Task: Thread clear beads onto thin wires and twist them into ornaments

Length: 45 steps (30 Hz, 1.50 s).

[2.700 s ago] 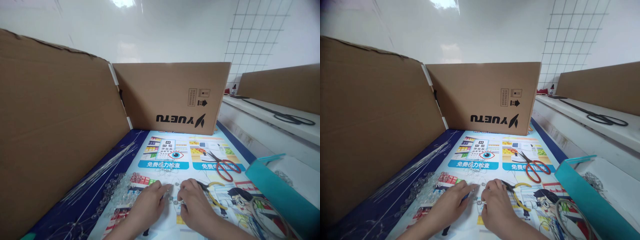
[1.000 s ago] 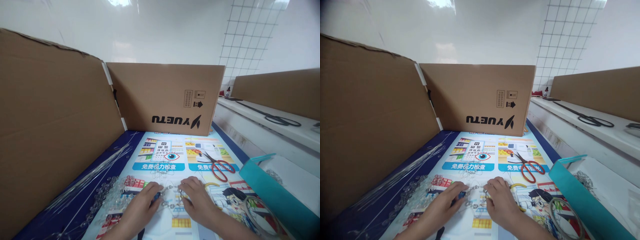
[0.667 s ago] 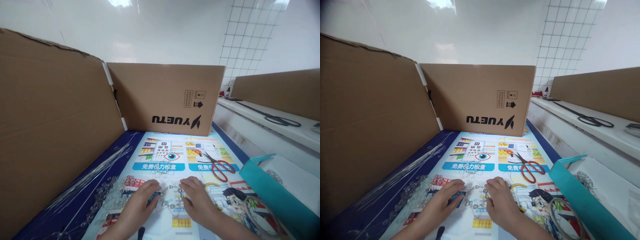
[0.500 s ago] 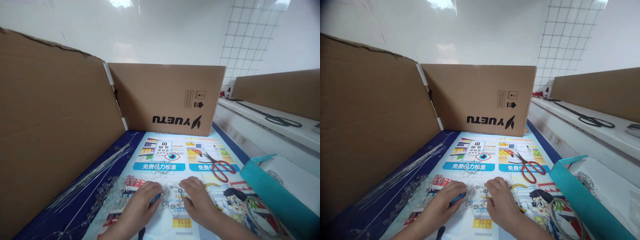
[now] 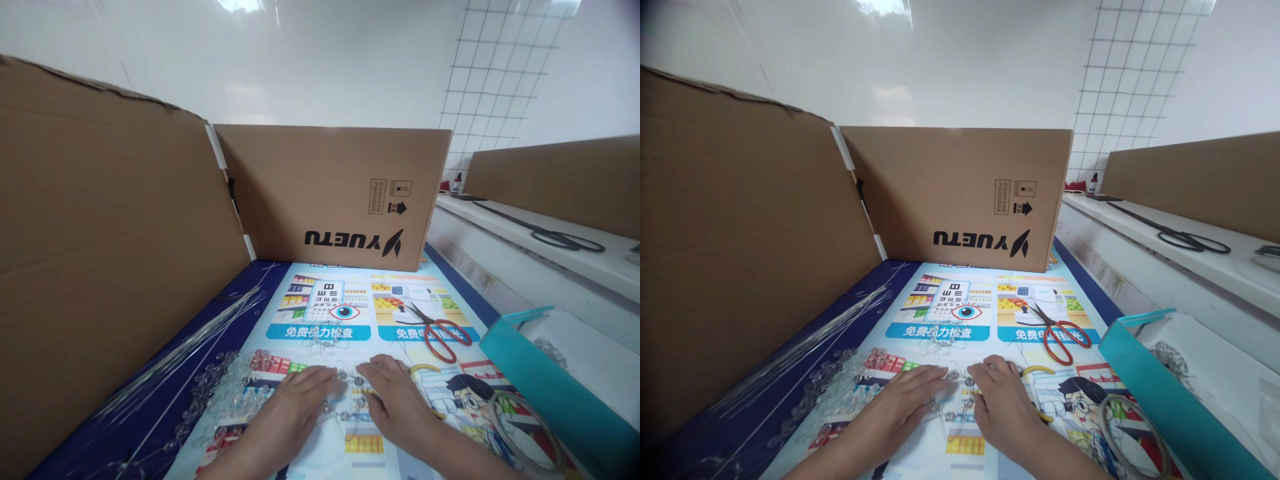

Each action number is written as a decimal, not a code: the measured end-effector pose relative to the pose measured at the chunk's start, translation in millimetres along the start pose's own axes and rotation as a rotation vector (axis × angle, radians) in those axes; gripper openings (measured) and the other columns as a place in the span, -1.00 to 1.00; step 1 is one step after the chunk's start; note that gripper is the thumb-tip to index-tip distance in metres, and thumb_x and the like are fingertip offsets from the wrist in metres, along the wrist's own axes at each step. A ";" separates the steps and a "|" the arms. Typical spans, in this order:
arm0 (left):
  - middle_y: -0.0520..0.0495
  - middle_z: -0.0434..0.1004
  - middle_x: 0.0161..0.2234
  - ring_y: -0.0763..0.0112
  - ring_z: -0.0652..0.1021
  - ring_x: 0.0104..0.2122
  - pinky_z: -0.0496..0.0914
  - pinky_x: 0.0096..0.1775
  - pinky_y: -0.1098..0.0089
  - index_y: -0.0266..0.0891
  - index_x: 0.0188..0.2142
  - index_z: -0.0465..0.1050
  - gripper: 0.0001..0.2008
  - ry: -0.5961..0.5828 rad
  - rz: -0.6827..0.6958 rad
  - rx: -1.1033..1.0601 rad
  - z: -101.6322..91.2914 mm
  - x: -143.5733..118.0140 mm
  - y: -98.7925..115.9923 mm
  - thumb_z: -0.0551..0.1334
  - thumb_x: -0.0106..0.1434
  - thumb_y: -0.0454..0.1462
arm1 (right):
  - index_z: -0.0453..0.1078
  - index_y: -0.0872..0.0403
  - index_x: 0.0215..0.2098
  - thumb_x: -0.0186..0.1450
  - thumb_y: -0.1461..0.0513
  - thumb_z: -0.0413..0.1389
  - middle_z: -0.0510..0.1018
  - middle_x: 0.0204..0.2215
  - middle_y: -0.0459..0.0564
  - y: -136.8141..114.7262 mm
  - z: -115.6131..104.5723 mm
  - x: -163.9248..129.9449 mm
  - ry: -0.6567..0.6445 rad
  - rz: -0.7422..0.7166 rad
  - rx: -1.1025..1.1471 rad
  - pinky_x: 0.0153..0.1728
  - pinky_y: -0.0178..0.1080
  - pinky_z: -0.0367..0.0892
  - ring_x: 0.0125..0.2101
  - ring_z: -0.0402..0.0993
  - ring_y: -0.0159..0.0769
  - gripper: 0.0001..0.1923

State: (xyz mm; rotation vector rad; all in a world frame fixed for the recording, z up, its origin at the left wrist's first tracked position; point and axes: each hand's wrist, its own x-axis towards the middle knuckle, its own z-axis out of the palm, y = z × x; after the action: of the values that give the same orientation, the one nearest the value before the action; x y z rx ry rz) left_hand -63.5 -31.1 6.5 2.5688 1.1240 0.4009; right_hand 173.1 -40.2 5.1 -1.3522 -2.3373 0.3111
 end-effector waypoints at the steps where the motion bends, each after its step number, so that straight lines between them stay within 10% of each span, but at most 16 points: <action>1: 0.09 0.22 0.16 0.29 0.22 0.14 0.17 0.10 0.09 0.13 0.13 0.11 -0.42 -0.010 0.002 0.007 0.5 0.1 0.1 0.01 0.19 -0.46 | 0.23 0.00 0.06 0.17 0.33 -0.06 0.41 -0.05 -0.06 0.8 0.1 -0.3 -0.006 -0.003 -0.003 -0.01 -0.10 0.05 0.00 0.13 -0.17 -0.53; 45: 0.01 0.22 0.16 0.26 0.18 0.16 0.17 0.10 0.05 -0.01 0.20 -0.01 -0.38 -0.008 -0.030 0.072 6.9 0.8 -3.3 -0.02 0.18 -0.48 | 0.07 0.02 0.18 0.18 0.31 -0.10 0.32 0.06 -0.06 3.0 -1.4 -0.7 -0.098 0.020 -0.069 0.06 -0.10 -0.06 0.09 0.04 -0.18 -0.42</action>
State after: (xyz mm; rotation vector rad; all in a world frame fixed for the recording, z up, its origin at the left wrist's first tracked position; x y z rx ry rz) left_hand -62.5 -29.5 -1.0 2.6096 1.1936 0.3484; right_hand 176.3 -39.3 5.0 -1.4228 -2.4365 0.3124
